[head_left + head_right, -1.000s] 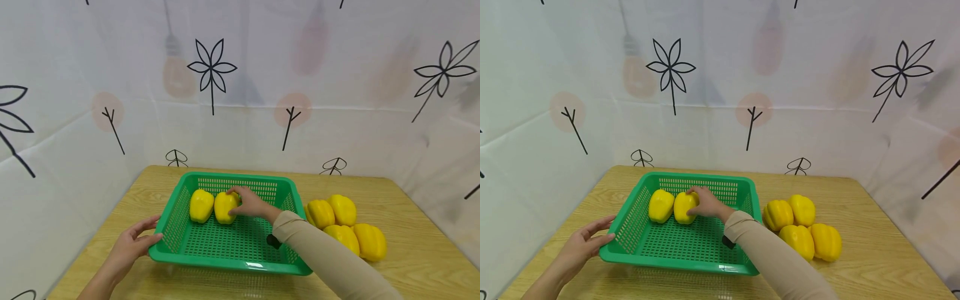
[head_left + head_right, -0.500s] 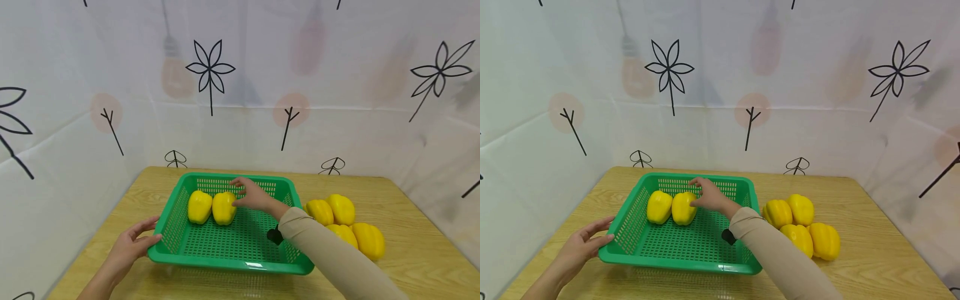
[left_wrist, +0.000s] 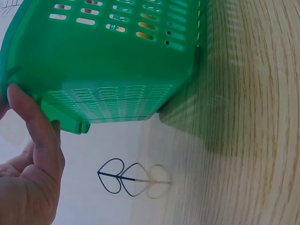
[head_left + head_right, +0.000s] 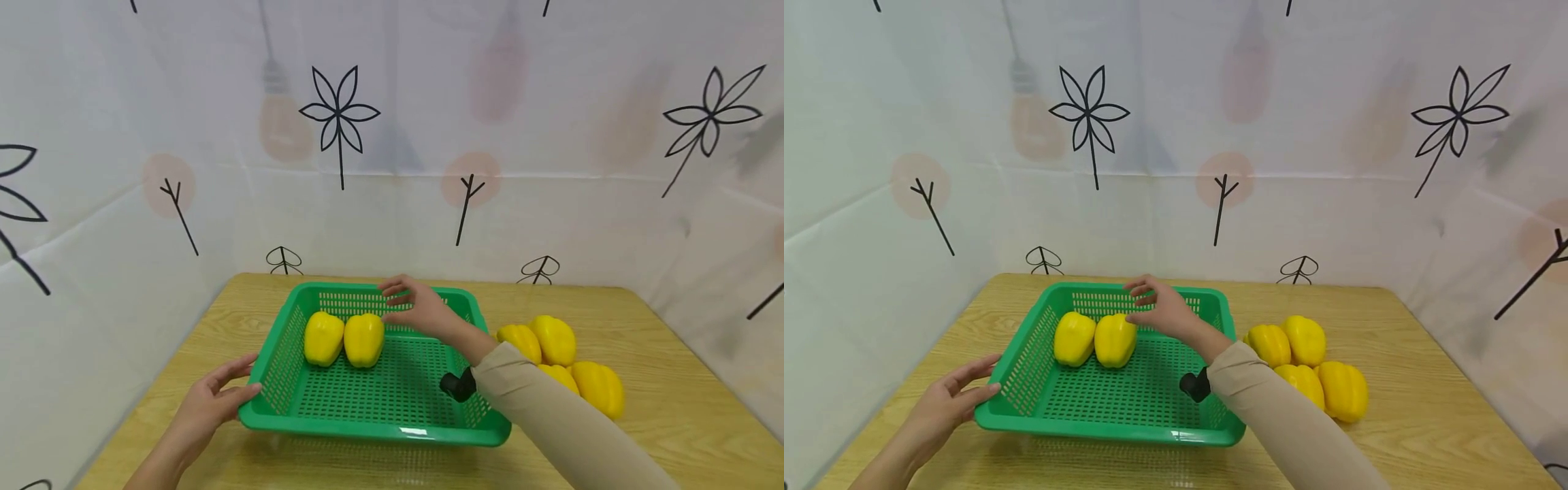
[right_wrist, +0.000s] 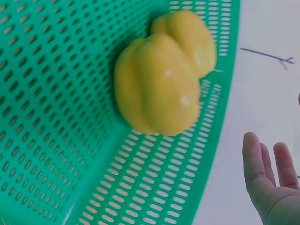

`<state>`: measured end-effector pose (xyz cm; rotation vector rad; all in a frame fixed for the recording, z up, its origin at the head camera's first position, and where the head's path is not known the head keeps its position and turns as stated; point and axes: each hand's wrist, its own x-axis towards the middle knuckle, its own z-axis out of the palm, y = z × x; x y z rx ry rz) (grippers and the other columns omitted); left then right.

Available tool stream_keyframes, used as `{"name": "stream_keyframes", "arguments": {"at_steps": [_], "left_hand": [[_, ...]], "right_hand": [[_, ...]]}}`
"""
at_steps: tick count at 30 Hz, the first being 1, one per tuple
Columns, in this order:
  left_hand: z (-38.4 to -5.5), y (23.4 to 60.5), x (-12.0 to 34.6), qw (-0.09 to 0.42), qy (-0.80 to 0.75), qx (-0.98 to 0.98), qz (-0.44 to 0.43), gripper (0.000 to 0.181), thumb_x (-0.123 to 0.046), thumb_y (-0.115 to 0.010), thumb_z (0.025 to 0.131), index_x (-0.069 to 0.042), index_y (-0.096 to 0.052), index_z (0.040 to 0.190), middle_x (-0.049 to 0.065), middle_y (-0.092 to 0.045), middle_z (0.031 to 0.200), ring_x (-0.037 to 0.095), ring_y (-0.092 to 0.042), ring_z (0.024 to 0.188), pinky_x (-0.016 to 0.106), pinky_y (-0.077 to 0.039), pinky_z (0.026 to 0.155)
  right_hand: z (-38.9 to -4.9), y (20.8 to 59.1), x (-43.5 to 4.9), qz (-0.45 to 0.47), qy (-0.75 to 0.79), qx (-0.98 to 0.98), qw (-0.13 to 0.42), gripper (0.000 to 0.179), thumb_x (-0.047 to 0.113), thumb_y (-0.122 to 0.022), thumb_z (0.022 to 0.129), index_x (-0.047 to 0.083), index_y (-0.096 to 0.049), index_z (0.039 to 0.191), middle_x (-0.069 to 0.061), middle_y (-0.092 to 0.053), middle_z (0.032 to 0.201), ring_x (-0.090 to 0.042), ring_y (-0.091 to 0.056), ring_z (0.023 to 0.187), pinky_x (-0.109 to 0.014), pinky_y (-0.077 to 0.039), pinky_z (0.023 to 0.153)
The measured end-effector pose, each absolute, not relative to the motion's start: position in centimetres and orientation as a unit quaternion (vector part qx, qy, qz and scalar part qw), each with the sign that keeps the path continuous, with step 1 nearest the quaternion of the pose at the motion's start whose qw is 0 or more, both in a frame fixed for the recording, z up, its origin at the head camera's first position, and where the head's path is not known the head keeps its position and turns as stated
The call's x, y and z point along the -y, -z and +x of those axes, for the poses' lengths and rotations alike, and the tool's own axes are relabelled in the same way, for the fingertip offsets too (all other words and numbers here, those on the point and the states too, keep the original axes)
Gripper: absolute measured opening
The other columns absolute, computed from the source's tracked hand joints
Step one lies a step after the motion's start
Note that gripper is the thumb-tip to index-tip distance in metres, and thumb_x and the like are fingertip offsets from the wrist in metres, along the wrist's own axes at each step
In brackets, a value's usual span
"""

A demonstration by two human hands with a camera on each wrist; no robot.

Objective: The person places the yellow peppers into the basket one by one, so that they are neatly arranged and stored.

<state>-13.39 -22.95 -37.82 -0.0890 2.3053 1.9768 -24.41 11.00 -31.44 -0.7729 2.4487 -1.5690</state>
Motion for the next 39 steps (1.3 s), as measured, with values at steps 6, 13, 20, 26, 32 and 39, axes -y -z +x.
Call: {"name": "stream_keyframes", "arguments": {"at_steps": [6,13,20,26,32,39], "left_hand": [[-13.5,37.7,22.9,0.057,-0.648,-0.758,-0.034,0.065,-0.019,-0.068,0.086,-0.005,-0.037,0.142,0.018,-0.035,0.136,0.018,-0.063,0.088,0.035,-0.053,0.070],[-13.5,37.7,22.9,0.056,-0.649,-0.758,-0.032,0.065,-0.018,-0.068,0.086,-0.004,-0.037,0.142,0.018,-0.036,0.135,0.017,-0.063,0.088,0.035,-0.053,0.071],[-13.5,37.5,22.9,0.057,-0.647,-0.759,-0.032,0.065,-0.019,-0.067,0.087,-0.005,-0.036,0.142,0.018,-0.035,0.136,0.017,-0.063,0.089,0.035,-0.053,0.071],[-13.5,37.6,22.9,0.065,-0.646,-0.760,-0.035,0.066,-0.021,-0.066,0.088,-0.005,-0.035,0.143,0.018,-0.034,0.137,0.017,-0.063,0.089,0.036,-0.053,0.072],[-13.5,37.7,23.0,0.064,-0.643,-0.762,-0.033,0.066,-0.021,-0.066,0.088,-0.005,-0.035,0.143,0.018,-0.034,0.137,0.017,-0.063,0.090,0.036,-0.053,0.072],[-13.5,37.6,23.0,0.065,-0.642,-0.763,-0.032,0.067,-0.021,-0.066,0.088,-0.004,-0.033,0.143,0.018,-0.033,0.138,0.015,-0.062,0.091,0.035,-0.053,0.072]], "right_hand": [[-23.2,30.3,-11.5,-0.257,0.553,-0.791,0.053,0.045,0.008,-0.071,0.083,0.010,-0.053,0.124,-0.011,-0.053,0.122,-0.033,-0.050,0.114,-0.037,-0.050,0.084],[-21.9,29.5,-12.1,-0.273,0.569,-0.774,0.040,0.042,0.009,-0.071,0.083,0.008,-0.054,0.122,-0.011,-0.055,0.120,-0.028,-0.053,0.110,-0.038,-0.047,0.088],[-20.8,29.2,-13.3,-0.278,0.587,-0.760,0.020,0.041,0.007,-0.071,0.083,0.005,-0.055,0.120,-0.011,-0.057,0.119,-0.030,-0.054,0.110,-0.037,-0.049,0.086],[-20.3,29.4,-14.9,-0.279,0.595,-0.754,0.016,0.040,0.006,-0.070,0.083,0.002,-0.053,0.120,-0.014,-0.055,0.119,-0.030,-0.053,0.110,-0.036,-0.050,0.083],[-19.9,29.4,-16.8,-0.264,0.597,-0.758,0.011,0.041,0.008,-0.069,0.084,0.003,-0.052,0.121,-0.014,-0.054,0.119,-0.028,-0.053,0.110,-0.036,-0.050,0.083],[-19.5,29.4,-18.9,-0.250,0.598,-0.761,0.000,0.040,0.008,-0.069,0.085,0.002,-0.052,0.120,-0.013,-0.054,0.119,-0.026,-0.053,0.109,-0.035,-0.050,0.083]]}}
